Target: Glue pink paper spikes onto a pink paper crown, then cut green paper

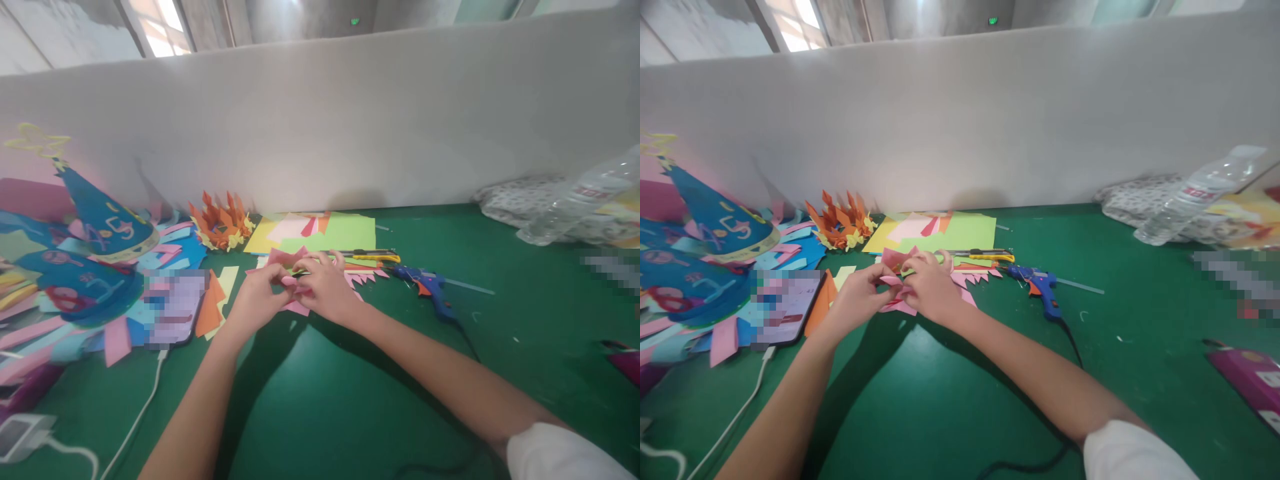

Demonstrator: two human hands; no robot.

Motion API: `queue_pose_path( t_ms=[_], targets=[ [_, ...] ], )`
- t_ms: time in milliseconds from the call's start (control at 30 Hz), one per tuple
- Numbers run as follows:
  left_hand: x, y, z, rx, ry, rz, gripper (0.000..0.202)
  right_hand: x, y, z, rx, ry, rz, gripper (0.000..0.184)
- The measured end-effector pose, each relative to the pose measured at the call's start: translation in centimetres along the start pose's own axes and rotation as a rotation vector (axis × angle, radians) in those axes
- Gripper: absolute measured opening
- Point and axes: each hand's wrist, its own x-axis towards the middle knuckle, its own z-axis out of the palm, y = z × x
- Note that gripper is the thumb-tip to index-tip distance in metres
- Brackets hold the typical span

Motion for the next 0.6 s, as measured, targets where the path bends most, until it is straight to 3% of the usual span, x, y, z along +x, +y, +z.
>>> queue_pose_path(
  t_ms=[200,600],
  targets=[
    [-0.10,-0.08,-0.10,0.031,0.028,0.002,0.008,-0.22,0.04,-0.47,-0.040,-0.025,-0.018,0.015],
    [-0.22,-0.05,0.12,-0.019,0.008,-0.041,0.005,-0.14,0.13,0.17,-0.023,-0.030,-0.019,0.008]
  ],
)
